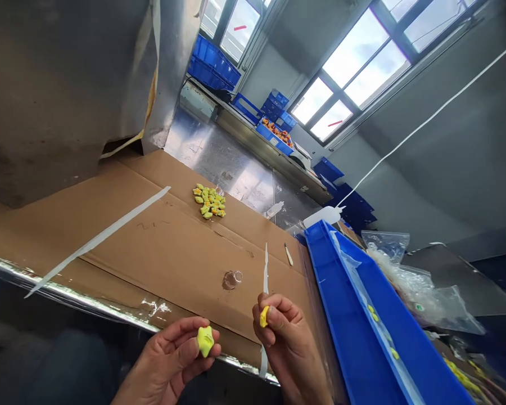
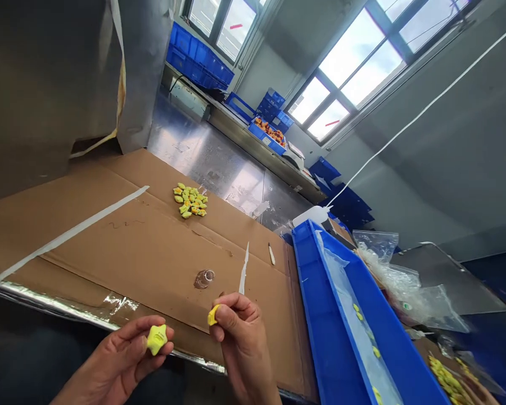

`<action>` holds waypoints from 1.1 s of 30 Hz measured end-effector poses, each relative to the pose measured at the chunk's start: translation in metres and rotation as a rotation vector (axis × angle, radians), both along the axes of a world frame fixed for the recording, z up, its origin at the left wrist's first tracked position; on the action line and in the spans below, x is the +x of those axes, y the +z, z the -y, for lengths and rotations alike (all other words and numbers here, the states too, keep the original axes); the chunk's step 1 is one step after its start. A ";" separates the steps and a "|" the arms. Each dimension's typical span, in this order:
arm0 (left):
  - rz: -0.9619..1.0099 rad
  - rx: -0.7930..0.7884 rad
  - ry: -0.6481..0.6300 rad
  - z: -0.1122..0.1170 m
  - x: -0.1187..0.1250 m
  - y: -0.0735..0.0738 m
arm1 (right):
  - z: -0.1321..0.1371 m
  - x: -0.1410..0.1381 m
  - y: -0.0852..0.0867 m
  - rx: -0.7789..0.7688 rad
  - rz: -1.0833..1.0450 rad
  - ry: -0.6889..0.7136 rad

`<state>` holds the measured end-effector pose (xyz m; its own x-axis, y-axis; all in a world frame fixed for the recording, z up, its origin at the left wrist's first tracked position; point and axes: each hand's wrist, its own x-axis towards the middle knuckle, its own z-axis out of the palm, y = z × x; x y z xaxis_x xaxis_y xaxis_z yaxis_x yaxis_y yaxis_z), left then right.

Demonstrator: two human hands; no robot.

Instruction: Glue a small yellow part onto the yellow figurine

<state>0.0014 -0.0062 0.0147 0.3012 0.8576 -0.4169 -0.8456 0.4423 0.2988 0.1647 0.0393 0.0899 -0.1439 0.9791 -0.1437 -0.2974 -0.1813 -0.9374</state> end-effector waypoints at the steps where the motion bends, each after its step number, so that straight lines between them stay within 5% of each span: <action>1: 0.018 -0.010 0.002 0.001 0.000 0.002 | 0.004 -0.006 -0.001 0.004 0.051 -0.005; 8: 0.015 -0.035 0.028 0.003 -0.003 0.006 | 0.019 -0.036 -0.003 0.079 0.335 -0.005; 17: -0.031 0.018 0.079 0.005 -0.003 0.012 | 0.022 -0.040 0.008 0.222 0.589 0.119; 33: -0.024 0.070 0.065 0.005 -0.005 0.012 | 0.019 -0.041 0.007 0.247 0.660 0.130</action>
<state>-0.0036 -0.0108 0.0263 0.2344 0.9025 -0.3613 -0.8643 0.3636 0.3474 0.1234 0.0201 0.0973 -0.2209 0.9751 -0.0177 0.3553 0.0635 -0.9326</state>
